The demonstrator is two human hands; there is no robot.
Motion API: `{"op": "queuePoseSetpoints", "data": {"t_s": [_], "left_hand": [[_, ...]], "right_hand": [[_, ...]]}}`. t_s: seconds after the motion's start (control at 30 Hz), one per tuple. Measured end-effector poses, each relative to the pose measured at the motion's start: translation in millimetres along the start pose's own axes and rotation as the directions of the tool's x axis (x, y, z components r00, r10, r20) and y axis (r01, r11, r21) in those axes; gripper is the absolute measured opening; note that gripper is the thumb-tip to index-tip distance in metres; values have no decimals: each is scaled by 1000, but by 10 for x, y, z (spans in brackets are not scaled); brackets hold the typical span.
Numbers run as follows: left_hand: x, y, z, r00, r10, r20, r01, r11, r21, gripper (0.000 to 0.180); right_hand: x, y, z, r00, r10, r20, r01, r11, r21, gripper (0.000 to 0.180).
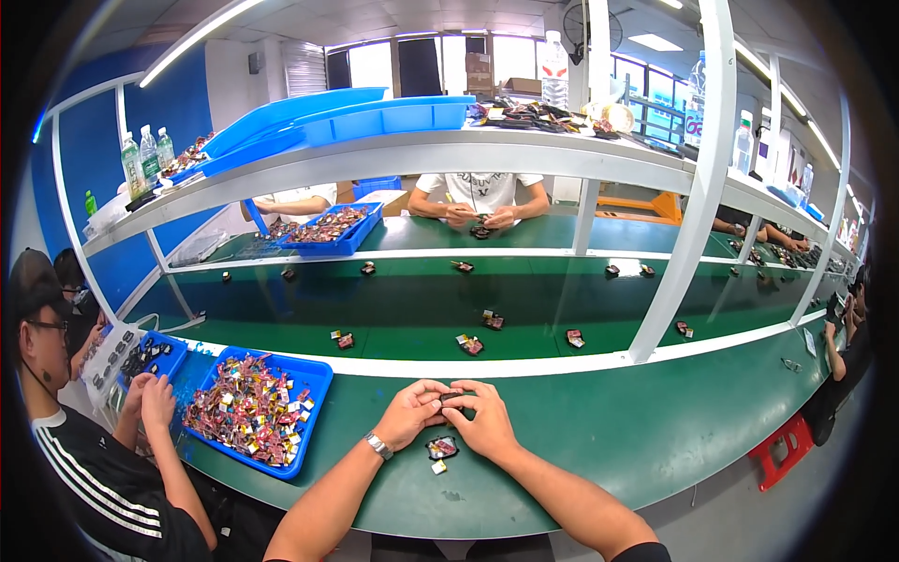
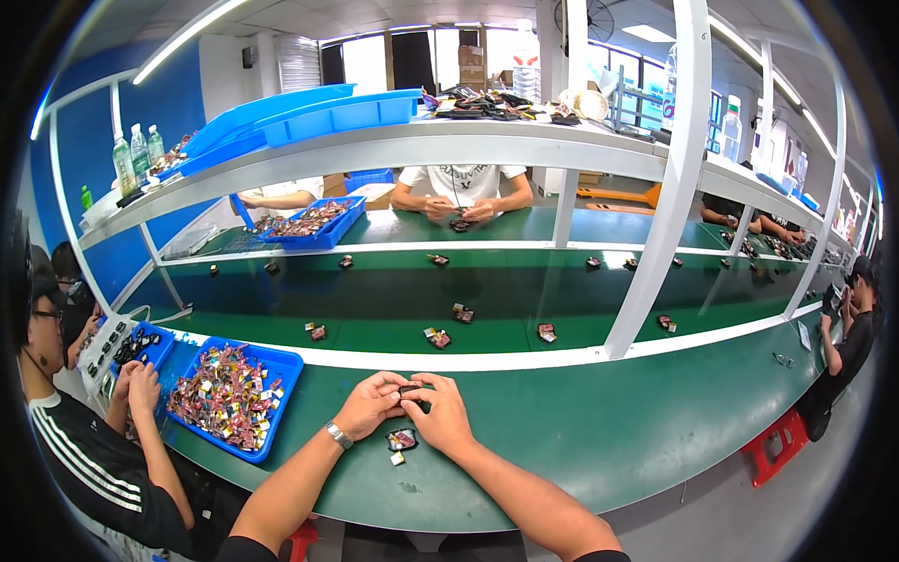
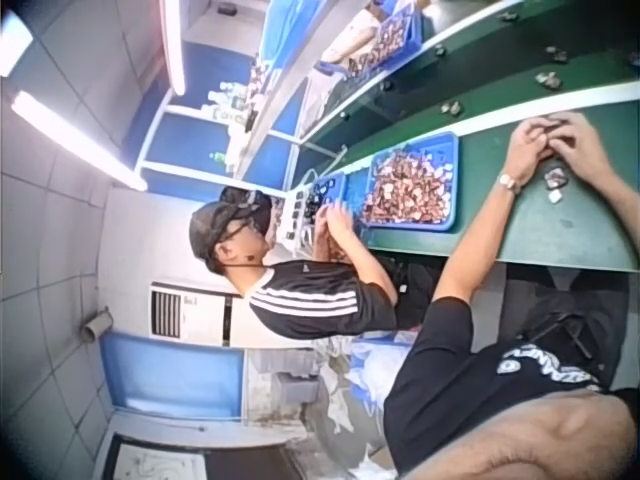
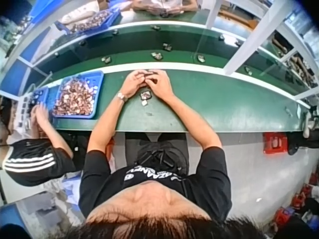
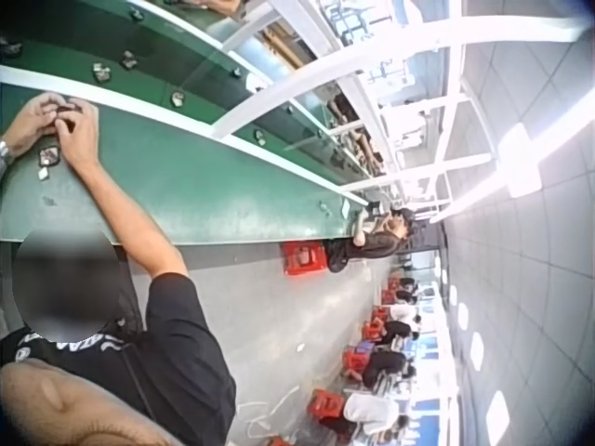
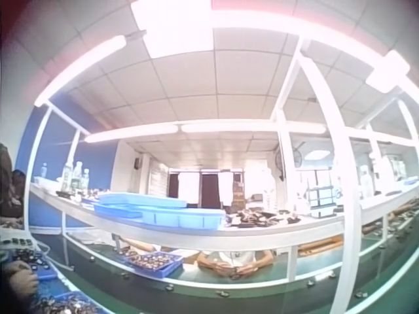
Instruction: The recorder is sitting at a workstation sorting and inspecting small electronic components on a conveyor belt in a factory setting.
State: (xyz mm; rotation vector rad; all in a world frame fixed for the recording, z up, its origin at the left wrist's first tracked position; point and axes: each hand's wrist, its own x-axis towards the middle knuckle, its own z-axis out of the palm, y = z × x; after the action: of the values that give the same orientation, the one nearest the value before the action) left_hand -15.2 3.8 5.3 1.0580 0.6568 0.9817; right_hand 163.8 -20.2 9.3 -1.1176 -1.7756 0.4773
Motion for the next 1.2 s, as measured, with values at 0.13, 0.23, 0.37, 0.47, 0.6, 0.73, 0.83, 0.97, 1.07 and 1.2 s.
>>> {"op": "queuePoseSetpoints", "data": {"t_s": [0.13,0.23,0.37,0.47,0.6,0.73,0.83,0.97,1.07,1.2], "left_hand": [[5,-32,-44,1000,-13,-2,13,1000,13,18],[5,-36,-47,1000,-10,9,10,1000,18,20],[15,-53,14,999,36,5,-36,999,-10,17],[-8,-29,-12,996,85,38,-84,996,-29,17],[6,-43,-52,996,71,54,-67,996,-62,17],[-3,-57,-39,995,81,50,-78,995,-66,17],[-2,-46,-12,996,77,39,-75,995,-60,18],[18,-78,-33,996,76,53,-71,994,-89,20],[5,-76,-68,997,73,39,-69,993,-93,21],[17,-93,-73,996,79,48,-75,993,-86,21]], "right_hand": [[2,-3,14,999,-11,-34,12,1000,10,16],[-3,15,26,999,-16,-31,17,999,28,16],[18,69,36,1000,3,-31,1,992,123,18],[36,36,7,999,-34,9,33,993,113,18],[34,15,-10,994,-108,-32,108,994,26,17],[20,-43,-22,997,-70,-41,71,997,39,16],[13,-34,-7,999,-9,-49,13,998,69,17],[-1,-23,3,996,80,-42,-72,983,168,18],[9,-36,10,998,58,-17,-56,994,99,18],[8,9,-6,1000,22,-10,-22,998,64,18]]}}
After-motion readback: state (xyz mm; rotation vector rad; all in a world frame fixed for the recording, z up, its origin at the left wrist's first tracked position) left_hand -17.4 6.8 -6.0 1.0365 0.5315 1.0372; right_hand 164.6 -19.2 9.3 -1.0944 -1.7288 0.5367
